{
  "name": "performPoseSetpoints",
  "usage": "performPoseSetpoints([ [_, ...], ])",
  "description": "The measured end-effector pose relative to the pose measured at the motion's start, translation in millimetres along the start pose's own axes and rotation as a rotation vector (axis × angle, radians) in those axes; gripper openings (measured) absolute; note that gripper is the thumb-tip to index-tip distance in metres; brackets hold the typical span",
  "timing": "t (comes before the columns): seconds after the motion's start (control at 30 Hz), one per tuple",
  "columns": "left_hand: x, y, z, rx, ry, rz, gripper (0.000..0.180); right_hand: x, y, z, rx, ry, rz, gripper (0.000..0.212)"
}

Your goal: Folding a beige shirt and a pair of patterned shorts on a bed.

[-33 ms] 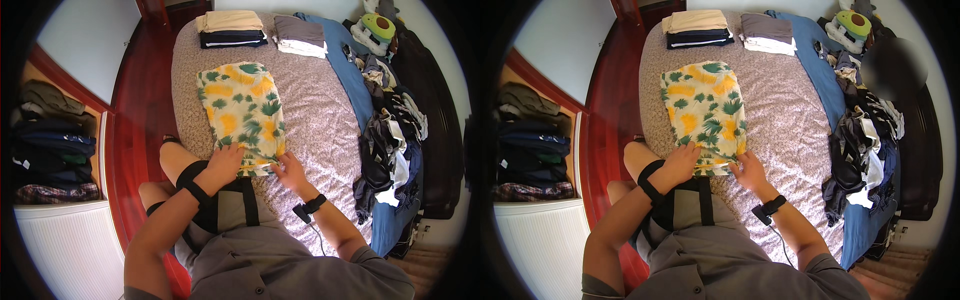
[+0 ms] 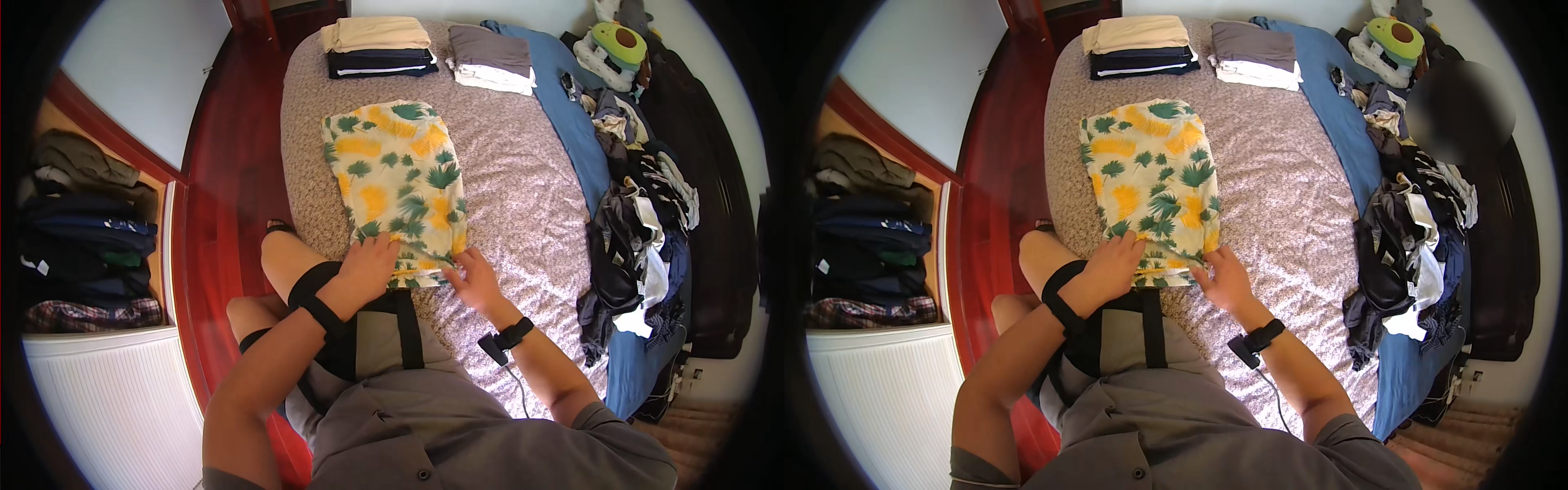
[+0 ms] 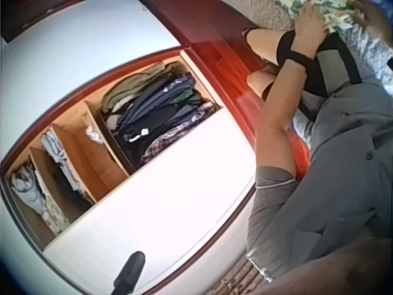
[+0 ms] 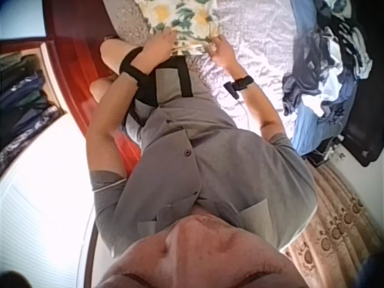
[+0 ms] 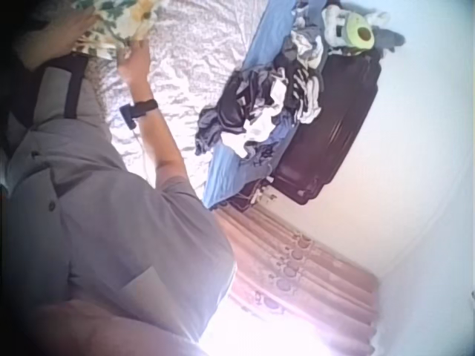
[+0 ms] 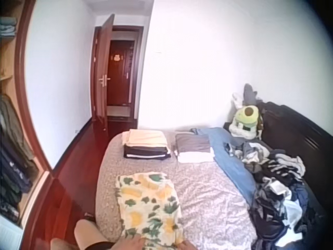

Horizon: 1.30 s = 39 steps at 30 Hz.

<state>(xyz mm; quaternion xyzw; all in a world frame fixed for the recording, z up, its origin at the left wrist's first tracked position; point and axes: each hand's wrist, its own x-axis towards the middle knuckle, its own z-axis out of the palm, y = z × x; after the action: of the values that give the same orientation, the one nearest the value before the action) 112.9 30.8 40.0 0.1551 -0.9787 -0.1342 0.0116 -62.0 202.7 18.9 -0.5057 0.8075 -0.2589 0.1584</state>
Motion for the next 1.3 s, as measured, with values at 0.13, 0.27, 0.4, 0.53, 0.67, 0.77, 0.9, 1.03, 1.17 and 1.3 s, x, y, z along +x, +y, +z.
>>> performPoseSetpoints([
  [0.13,0,3,-4,-0.012,-0.023,0.005,0.033,-2,4,6,0.049,-0.022,0.001,0.034],
  [0.27,-2,3,-4,0.0,-0.02,0.016,0.034,-4,-8,3,-0.031,-0.036,-0.023,0.035],
  [0.4,-5,7,-6,0.048,-0.014,0.034,0.035,-6,-5,7,-0.042,-0.052,-0.036,0.035],
  [0.53,-7,7,-4,0.071,-0.002,0.046,0.036,-7,-4,8,-0.064,-0.079,-0.08,0.04],
  [0.67,-8,6,-3,0.055,-0.007,0.032,0.038,-6,-7,10,-0.091,-0.043,-0.126,0.039],
  [0.77,-8,5,-1,0.08,-0.034,0.018,0.034,-5,-4,14,-0.141,-0.001,-0.073,0.032],
  [0.9,-10,4,0,0.065,-0.089,-0.066,0.026,-3,-7,12,-0.17,0.089,-0.023,0.024],
  [1.03,-10,0,3,0.127,-0.109,-0.114,0.015,-1,-4,7,-0.252,0.076,0.039,0.018],
  [1.17,-13,2,-5,0.122,-0.103,-0.087,0.011,-1,-5,1,-0.255,0.066,0.006,0.015],
  [1.3,-19,9,-18,0.214,-0.037,-0.041,0.012,0,-10,-5,-0.182,0.102,0.04,0.015],
])
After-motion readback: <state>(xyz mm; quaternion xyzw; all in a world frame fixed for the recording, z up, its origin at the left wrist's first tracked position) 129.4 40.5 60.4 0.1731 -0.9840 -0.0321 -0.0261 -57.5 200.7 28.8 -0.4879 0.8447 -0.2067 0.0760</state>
